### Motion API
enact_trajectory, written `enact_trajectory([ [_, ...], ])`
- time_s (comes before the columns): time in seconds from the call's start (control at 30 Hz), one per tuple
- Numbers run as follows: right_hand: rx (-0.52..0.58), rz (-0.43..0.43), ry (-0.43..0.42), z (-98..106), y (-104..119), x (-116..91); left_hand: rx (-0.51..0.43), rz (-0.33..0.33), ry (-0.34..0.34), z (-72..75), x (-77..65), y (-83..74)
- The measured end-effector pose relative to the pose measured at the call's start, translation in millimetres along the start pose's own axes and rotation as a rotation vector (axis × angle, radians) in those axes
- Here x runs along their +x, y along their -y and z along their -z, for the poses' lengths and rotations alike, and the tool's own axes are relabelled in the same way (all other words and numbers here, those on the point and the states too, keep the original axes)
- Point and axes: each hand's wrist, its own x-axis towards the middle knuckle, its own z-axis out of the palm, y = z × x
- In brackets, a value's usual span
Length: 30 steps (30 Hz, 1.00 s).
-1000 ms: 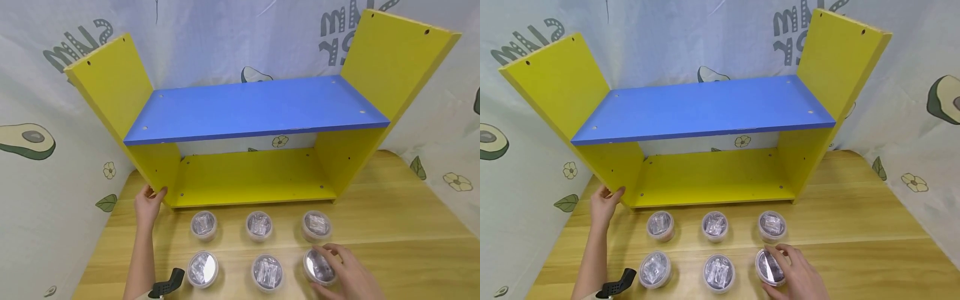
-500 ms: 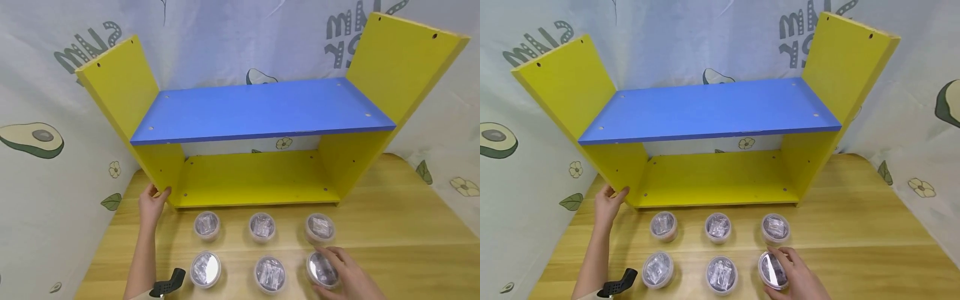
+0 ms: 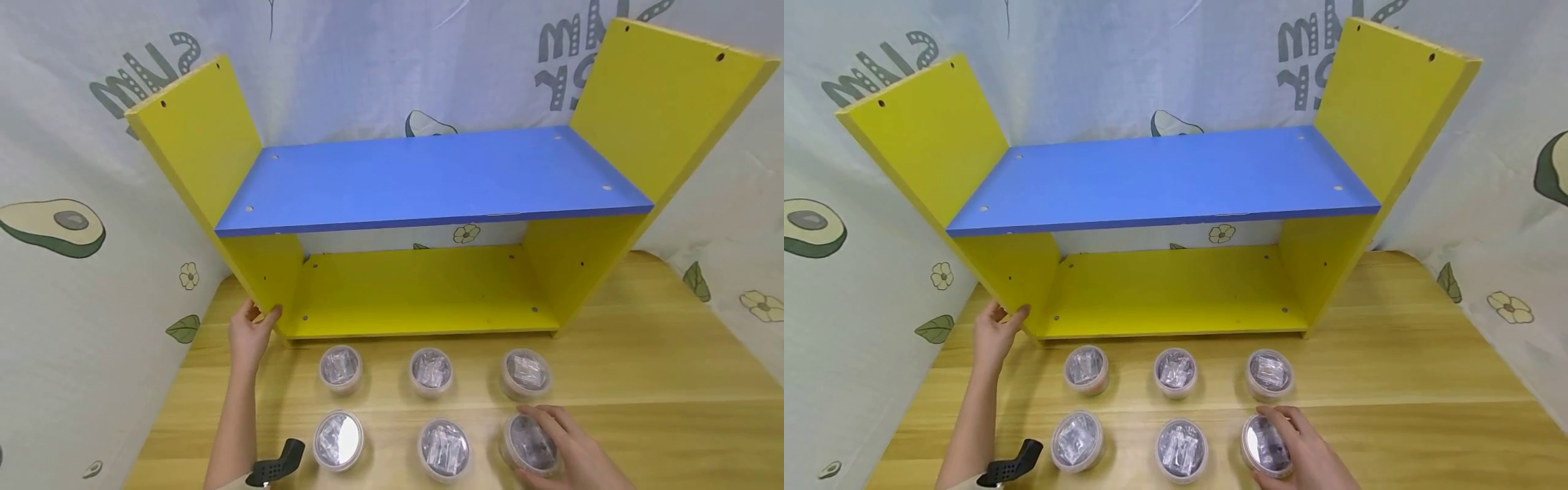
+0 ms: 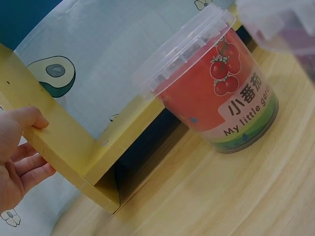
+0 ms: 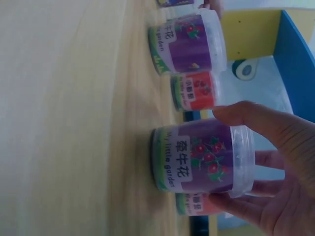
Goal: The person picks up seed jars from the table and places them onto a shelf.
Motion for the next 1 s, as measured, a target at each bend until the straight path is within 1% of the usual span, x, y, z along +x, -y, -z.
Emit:
enact_trajectory([
  [0.17, 0.038, 0.058, 0.016, 13, -2, 5, 0.019, 0.017, -0.025, 0.0, 0.7, 1.0],
  [0.3, 0.029, 0.085, 0.034, 23, -3, 9, 0.007, 0.031, -0.044, -0.1, 0.7, 2.3],
  [0.53, -0.019, 0.068, 0.047, 34, -2, 14, -0.010, 0.059, -0.028, 0.4, -0.1, 1.4],
  [0.77, -0.024, 0.062, 0.082, 39, -5, 16, -0.006, 0.073, -0.027, 1.3, -0.6, -1.2],
  [0.83, -0.031, 0.051, 0.090, 40, -5, 17, 0.001, 0.078, -0.032, 1.7, -0.5, -0.8],
  [0.9, -0.031, 0.020, 0.122, 42, -4, 17, 0.006, 0.082, -0.032, 1.9, -0.1, -0.6],
  [1.0, -0.038, -0.007, 0.138, 46, -4, 19, 0.011, 0.083, -0.029, 1.6, 0.8, 0.0],
])
